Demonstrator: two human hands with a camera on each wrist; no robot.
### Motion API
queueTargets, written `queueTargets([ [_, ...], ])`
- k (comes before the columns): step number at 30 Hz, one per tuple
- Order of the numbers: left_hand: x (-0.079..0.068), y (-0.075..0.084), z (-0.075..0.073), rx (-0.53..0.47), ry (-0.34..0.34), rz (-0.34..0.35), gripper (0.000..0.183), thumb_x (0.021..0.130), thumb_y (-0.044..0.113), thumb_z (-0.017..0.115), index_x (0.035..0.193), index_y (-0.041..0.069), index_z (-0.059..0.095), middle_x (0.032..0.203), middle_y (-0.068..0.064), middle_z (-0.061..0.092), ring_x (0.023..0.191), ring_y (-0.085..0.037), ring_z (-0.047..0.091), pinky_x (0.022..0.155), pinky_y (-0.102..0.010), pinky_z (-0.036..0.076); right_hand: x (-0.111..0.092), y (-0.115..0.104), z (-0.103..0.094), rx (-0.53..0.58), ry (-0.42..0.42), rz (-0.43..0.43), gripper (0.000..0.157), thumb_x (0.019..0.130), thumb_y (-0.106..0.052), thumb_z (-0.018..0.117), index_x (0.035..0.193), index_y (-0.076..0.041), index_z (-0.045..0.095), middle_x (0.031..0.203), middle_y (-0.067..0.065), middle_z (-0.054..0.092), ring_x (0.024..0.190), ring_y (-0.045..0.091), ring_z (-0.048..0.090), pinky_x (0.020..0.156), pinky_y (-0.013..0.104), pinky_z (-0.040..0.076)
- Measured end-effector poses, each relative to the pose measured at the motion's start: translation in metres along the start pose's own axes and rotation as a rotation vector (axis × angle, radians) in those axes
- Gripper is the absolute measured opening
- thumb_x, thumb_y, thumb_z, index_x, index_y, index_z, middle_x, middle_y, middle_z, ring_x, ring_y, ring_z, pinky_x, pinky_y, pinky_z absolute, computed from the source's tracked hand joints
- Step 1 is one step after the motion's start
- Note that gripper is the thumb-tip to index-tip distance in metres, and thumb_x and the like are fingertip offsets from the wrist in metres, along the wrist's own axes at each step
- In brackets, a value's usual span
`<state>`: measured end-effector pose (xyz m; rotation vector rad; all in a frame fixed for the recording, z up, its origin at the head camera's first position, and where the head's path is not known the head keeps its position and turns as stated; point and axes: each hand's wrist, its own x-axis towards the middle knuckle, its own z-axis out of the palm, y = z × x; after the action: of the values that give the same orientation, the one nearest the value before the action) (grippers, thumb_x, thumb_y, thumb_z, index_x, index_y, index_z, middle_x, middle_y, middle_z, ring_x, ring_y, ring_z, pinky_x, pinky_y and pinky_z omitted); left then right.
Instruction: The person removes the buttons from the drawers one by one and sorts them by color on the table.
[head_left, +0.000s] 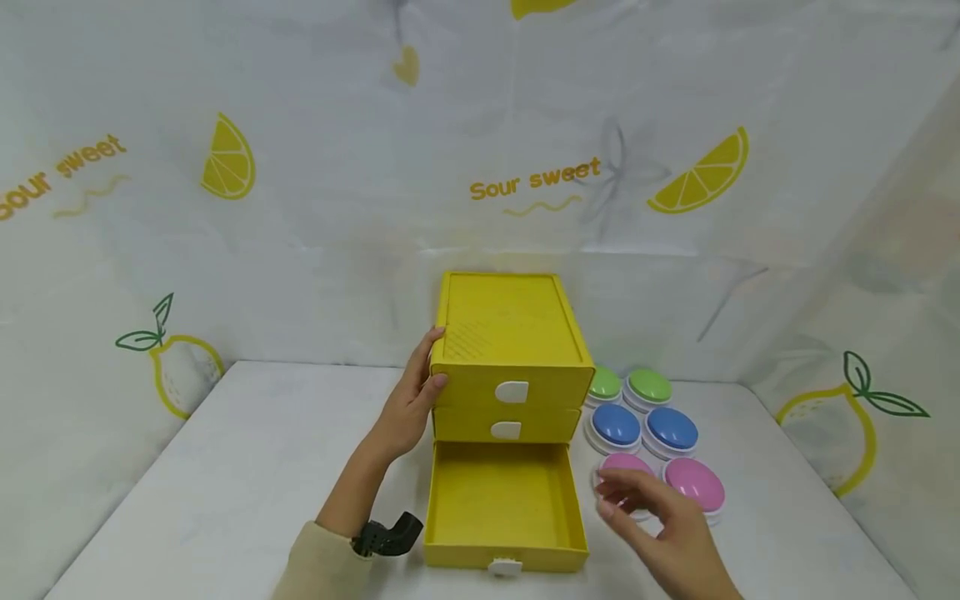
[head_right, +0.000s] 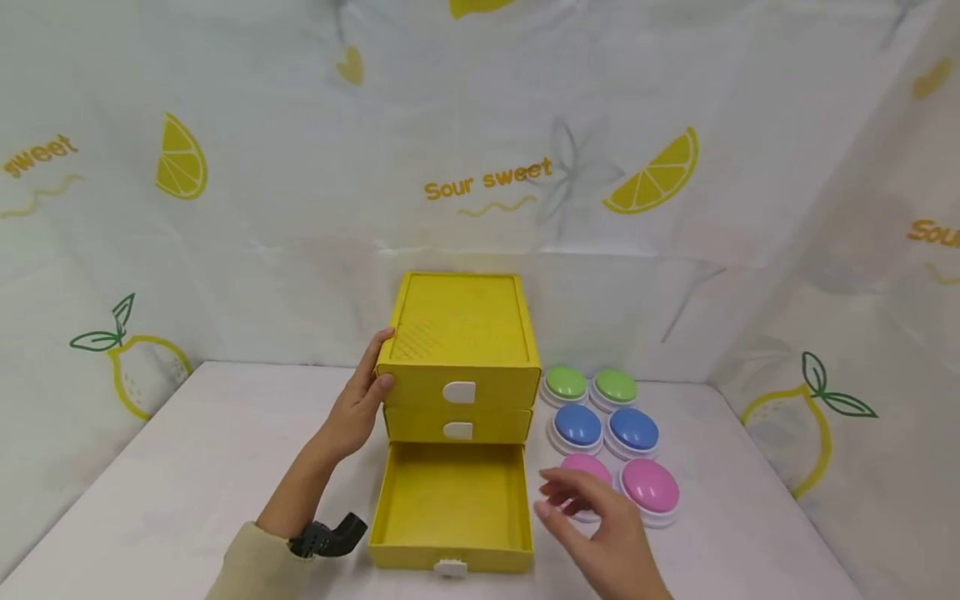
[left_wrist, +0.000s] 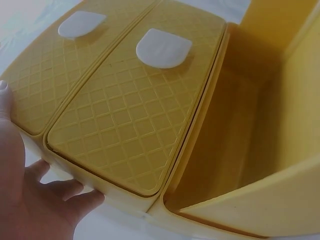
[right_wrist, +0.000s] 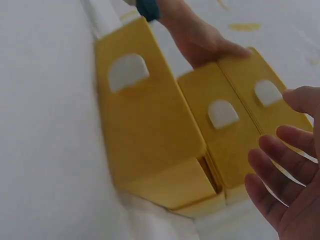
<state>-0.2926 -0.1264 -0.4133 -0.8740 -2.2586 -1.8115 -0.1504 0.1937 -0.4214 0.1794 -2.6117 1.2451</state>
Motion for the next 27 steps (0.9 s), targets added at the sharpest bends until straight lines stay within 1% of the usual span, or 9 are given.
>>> queueTargets([
  [2, 0.0, 0.0, 0.0, 0.004, 0.002, 0.0, 0.058, 0.11, 0.035, 0.042, 0.16, 0.041, 0.013, 0.172, -0.004, 0.007, 0.15, -0.036, 0.036, 0.119, -0.06, 0.033, -0.009, -0.006, 0.011, 0.073, -0.136, 0.037, 0.031, 0.093, -0.026, 0.074, 0.12, -0.012, 0.071, 0.103, -0.003, 0.075, 0.085, 0.001, 0.065, 0.08, 0.017, 0.057],
  [4, 0.001, -0.001, 0.0, 0.008, 0.001, 0.002, 0.058, 0.11, 0.035, 0.042, 0.16, 0.041, 0.013, 0.171, -0.005, 0.01, 0.148, -0.036, 0.038, 0.119, -0.06, 0.034, -0.016, -0.009, 0.02, 0.111, -0.234, 0.052, 0.032, 0.094, -0.028, 0.073, 0.12, -0.01, 0.071, 0.103, -0.003, 0.075, 0.084, 0.001, 0.066, 0.081, 0.017, 0.057],
  [6, 0.001, -0.001, -0.001, 0.015, 0.001, 0.004, 0.058, 0.11, 0.036, 0.042, 0.16, 0.042, 0.012, 0.171, -0.006, 0.011, 0.147, -0.036, 0.039, 0.119, -0.06, 0.035, -0.022, -0.009, 0.029, 0.139, -0.279, 0.045, 0.032, 0.095, -0.027, 0.072, 0.119, -0.007, 0.071, 0.099, -0.002, 0.076, 0.082, 0.001, 0.066, 0.078, 0.018, 0.058],
  [10, 0.002, -0.002, -0.001, 0.015, 0.002, 0.004, 0.058, 0.11, 0.035, 0.042, 0.16, 0.042, 0.012, 0.17, -0.009, 0.018, 0.144, -0.037, 0.043, 0.117, -0.06, 0.037, -0.029, -0.005, 0.042, 0.181, -0.307, 0.034, 0.028, 0.094, -0.025, 0.072, 0.115, -0.006, 0.072, 0.096, -0.001, 0.076, 0.077, 0.002, 0.066, 0.072, 0.019, 0.059],
  [12, 0.001, -0.002, -0.001, 0.017, 0.006, 0.001, 0.058, 0.109, 0.036, 0.042, 0.159, 0.043, 0.013, 0.17, -0.009, 0.018, 0.144, -0.036, 0.043, 0.117, -0.06, 0.036, -0.031, -0.003, 0.048, 0.225, -0.375, 0.068, 0.028, 0.095, -0.026, 0.071, 0.114, -0.005, 0.073, 0.096, 0.0, 0.077, 0.076, 0.002, 0.066, 0.071, 0.018, 0.059],
  [16, 0.001, -0.001, -0.002, 0.004, 0.003, -0.003, 0.059, 0.109, 0.036, 0.042, 0.159, 0.043, 0.013, 0.17, -0.007, 0.016, 0.146, -0.036, 0.041, 0.117, -0.06, 0.036, -0.034, 0.001, 0.06, 0.257, -0.49, 0.104, 0.03, 0.097, -0.03, 0.069, 0.115, -0.007, 0.075, 0.094, -0.003, 0.078, 0.076, 0.0, 0.067, 0.07, 0.016, 0.057],
  [18, 0.001, -0.001, -0.002, 0.002, 0.004, -0.005, 0.059, 0.109, 0.036, 0.042, 0.159, 0.042, 0.013, 0.17, -0.007, 0.017, 0.146, -0.036, 0.042, 0.117, -0.059, 0.037, -0.034, 0.001, 0.065, 0.266, -0.495, 0.102, 0.031, 0.096, -0.031, 0.069, 0.116, -0.007, 0.076, 0.093, -0.003, 0.079, 0.075, -0.001, 0.068, 0.069, 0.016, 0.057],
  [22, 0.001, -0.001, -0.002, 0.005, 0.007, -0.003, 0.059, 0.109, 0.035, 0.043, 0.16, 0.042, 0.013, 0.17, -0.007, 0.016, 0.146, -0.036, 0.041, 0.117, -0.059, 0.037, -0.035, 0.0, 0.075, 0.264, -0.435, 0.058, 0.032, 0.094, -0.032, 0.072, 0.114, -0.007, 0.077, 0.093, -0.005, 0.08, 0.075, -0.001, 0.07, 0.069, 0.017, 0.058],
  [27, 0.001, 0.0, -0.002, -0.01, -0.003, -0.002, 0.059, 0.109, 0.037, 0.042, 0.16, 0.041, 0.013, 0.17, -0.008, 0.015, 0.146, -0.036, 0.041, 0.118, -0.059, 0.036, -0.037, -0.004, 0.086, 0.194, -0.281, -0.051, 0.023, 0.09, -0.029, 0.078, 0.102, -0.009, 0.08, 0.085, -0.003, 0.08, 0.069, -0.007, 0.068, 0.062, 0.017, 0.058],
])
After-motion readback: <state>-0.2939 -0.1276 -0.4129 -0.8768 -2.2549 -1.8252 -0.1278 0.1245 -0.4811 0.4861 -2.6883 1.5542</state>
